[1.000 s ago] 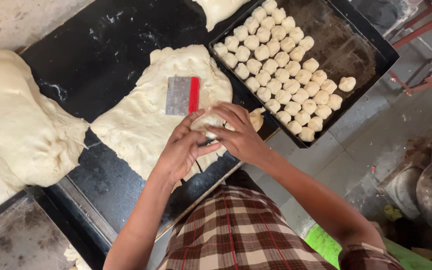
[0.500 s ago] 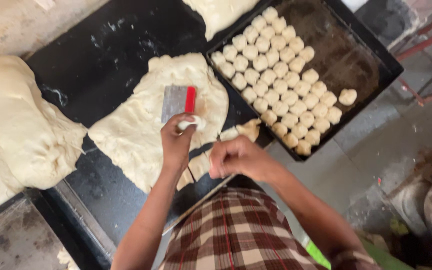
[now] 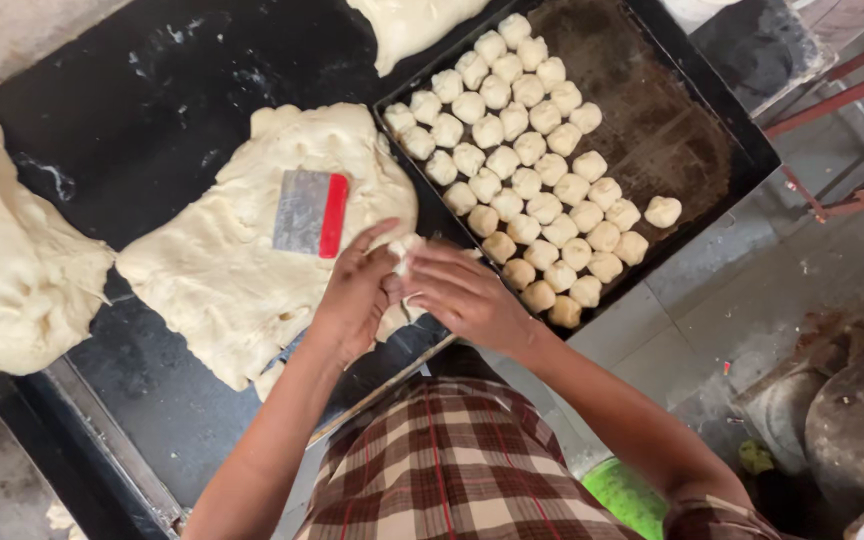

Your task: The person portions and shapes small pieces of dough from a larger slab, placing them onto a baking tray.

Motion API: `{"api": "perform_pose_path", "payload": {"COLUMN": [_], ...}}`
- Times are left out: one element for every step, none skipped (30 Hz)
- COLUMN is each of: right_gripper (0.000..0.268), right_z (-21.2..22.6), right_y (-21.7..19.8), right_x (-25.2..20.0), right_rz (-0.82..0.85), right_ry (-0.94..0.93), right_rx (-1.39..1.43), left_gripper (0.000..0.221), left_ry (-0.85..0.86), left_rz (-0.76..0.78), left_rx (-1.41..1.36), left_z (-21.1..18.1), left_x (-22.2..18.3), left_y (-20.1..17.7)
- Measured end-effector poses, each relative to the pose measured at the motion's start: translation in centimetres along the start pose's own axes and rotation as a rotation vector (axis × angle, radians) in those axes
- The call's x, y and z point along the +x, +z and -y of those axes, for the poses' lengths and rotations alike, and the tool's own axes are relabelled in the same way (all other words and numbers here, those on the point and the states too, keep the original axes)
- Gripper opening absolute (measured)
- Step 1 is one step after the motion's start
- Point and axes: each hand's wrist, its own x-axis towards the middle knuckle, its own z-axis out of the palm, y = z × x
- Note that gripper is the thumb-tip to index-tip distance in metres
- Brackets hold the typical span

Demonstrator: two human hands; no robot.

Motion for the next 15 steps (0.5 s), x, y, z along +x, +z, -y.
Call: {"api": "perform_pose_path", "payload": {"right_gripper": [0.026, 0.024, 0.022, 0.021, 0.021, 0.021, 0.033, 0.047, 0.062, 0.059, 0.057, 0.055, 0.06, 0.065, 0.071], "right_z": [0.0, -0.3, -0.9, -1.8, -3.1, -3.9, -4.4, -5.3, -5.5, -4.6, -3.0, -1.7, -0.7, 0.7, 1.2], "right_y": [-0.1, -0.3, -0.5, -0.8, -1.3, -1.7, -2.3, -3.3, -4.3, -4.7, -4.7, -5.3, -6.2, -7.1, -7.7], "right_x": [-0.8, -1.4, -2.0, -2.3, -2.3, -2.3, -2.0, -1.3, -0.6, -0.1, 0.2, 0.3, 0.1, -0.6, -1.3], "right_rz": [-0.032, -0.069, -0.107, -0.086, -0.065, -0.047, -0.052, -0.061, -0.071, -0.088, -0.106, -0.134, -0.133, -0.111, -0.08], "right_ry": [0.082, 0.157, 0.231, 0.263, 0.295, 0.336, 0.603, 0.855, 1.098, 1.191, 1.284, 1.375, 1.063, 0.756, 0.443], "right_rx": [0.049, 0.092, 0.136, 0.099, 0.061, 0.02, 0.363, 0.704, 1.051, 1.096, 1.141, 1.178, 0.821, 0.472, 0.129], "left_gripper": [0.045, 0.041, 0.043, 0.044, 0.045, 0.047, 0.05, 0.054, 0.053, 0.052, 0.052, 0.047, 0.042, 0.038, 0.048], "left_ry": [-0.078, -0.148, -0.173, -0.204, -0.235, -0.057, 0.125, 0.32, 0.243, 0.17, 0.096, 0.177, 0.258, 0.332, 0.229], "left_rz": [0.042, 0.091, 0.087, 0.073, 0.059, 0.134, 0.209, 0.288, 0.31, 0.331, 0.351, 0.376, 0.4, 0.415, 0.4], "left_rx": [-0.104, -0.204, -0.143, -0.085, -0.026, 0.211, 0.445, 0.676, 0.622, 0.569, 0.517, 0.511, 0.504, 0.489, 0.37], "left_z": [-0.2, -0.6, -0.9, -0.9, -0.8, -0.6, -0.2, 0.3, 1.0, 1.7, 2.3, 2.7, 2.8, 2.8, 2.4], "left_x": [0.4, 1.1, 1.6, 1.4, 1.3, 1.2, 1.1, 1.4, 1.8, 2.2, 2.6, 3.1, 3.3, 3.4, 3.3], "left_y": [0.6, 1.2, 1.9, 2.6, 3.1, 3.4, 3.4, 3.5, 3.5, 3.5, 3.6, 3.8, 4.2, 5.0, 5.9]}}
